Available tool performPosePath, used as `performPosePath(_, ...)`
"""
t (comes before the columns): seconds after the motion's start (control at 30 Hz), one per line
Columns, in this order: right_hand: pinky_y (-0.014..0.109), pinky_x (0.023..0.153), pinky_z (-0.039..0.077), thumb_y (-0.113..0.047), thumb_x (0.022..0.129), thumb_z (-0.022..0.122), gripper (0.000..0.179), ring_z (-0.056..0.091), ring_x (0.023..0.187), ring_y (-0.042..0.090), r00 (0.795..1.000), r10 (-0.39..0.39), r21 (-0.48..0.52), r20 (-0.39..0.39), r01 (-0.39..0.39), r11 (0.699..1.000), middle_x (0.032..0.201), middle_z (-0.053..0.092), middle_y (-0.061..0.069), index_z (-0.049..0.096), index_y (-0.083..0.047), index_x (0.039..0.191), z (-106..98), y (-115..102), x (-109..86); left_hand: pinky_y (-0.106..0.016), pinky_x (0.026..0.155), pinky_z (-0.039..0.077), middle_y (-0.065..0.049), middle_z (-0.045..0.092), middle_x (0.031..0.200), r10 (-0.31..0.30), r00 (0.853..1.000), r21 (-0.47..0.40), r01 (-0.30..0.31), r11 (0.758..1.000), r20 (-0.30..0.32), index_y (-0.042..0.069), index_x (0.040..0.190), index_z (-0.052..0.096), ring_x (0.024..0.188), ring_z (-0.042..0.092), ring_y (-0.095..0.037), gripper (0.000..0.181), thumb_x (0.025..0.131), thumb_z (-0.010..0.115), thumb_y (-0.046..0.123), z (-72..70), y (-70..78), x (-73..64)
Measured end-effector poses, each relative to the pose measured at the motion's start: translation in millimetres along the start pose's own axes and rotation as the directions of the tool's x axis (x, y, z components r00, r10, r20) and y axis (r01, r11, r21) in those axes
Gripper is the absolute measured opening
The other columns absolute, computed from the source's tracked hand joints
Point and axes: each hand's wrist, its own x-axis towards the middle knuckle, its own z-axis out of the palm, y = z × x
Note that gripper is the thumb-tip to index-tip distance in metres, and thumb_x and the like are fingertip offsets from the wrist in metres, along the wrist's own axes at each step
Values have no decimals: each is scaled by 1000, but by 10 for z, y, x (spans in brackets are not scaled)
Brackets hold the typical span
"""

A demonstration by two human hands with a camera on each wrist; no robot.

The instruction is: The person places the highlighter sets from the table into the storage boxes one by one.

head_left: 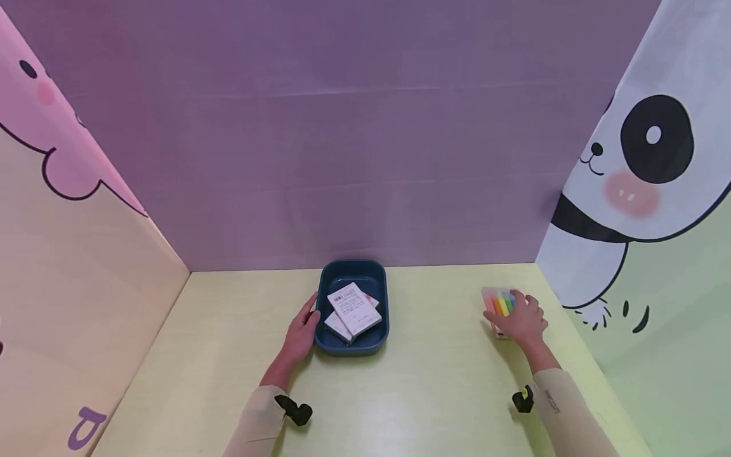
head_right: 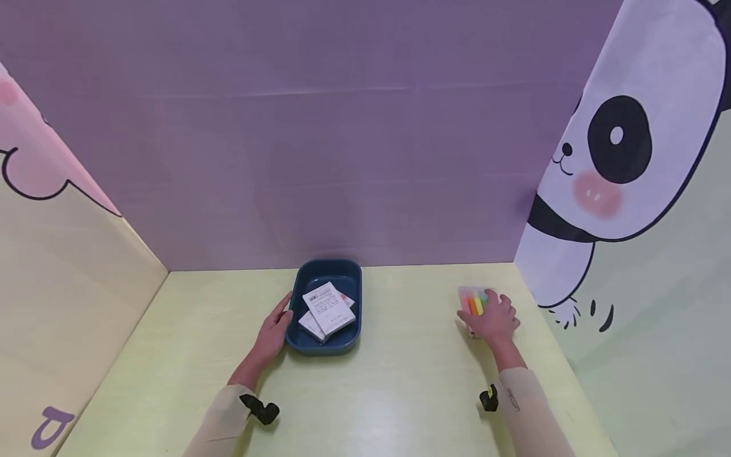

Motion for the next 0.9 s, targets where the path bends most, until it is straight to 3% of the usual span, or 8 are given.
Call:
performPosePath(0.23, 72, 93, 24, -47, 78, 75, 96, 28, 121, 58, 998, 27, -16, 65, -26, 1000, 139, 23, 41, 27, 3, 144, 48, -20, -42, -52, 111, 23, -16, 34, 153, -6, 1000, 14, 6, 1000, 6, 24, 153, 34, 139, 31, -36, 49, 104, 43, 25, -26, -8, -13)
performPosePath(0.47, 70, 91, 25, -43, 78, 73, 93, 28, 117, 57, 996, 80, -51, 50, -77, 996, 135, 23, 41, 27, 7, 142, 66, 6, -87, -52, 112, 22, -13, 29, 156, -18, 1000, 8, 17, 1000, 25, 26, 154, 31, 141, 26, -35, 50, 105, 41, 27, 2, 0, -18)
performPosePath(0.77, 67, 87, 31, -46, 78, 72, 94, 35, 104, 53, 987, 133, -71, 89, -127, 989, 114, 35, 38, 27, 12, 137, 41, -13, -141, -53, 111, 23, -14, 30, 155, -7, 1000, 1, 7, 1000, 18, 24, 153, 32, 140, 28, -36, 50, 105, 42, 25, 8, 19, -18)
performPosePath(0.9, 69, 89, 29, -46, 80, 71, 97, 33, 106, 55, 979, 148, -75, 142, -138, 988, 113, 34, 38, 22, 11, 141, 7, -30, -158, -53, 111, 22, -15, 32, 154, -1, 1000, 1, 1, 1000, 10, 25, 153, 33, 140, 30, -36, 49, 105, 43, 25, 1, 7, 6)
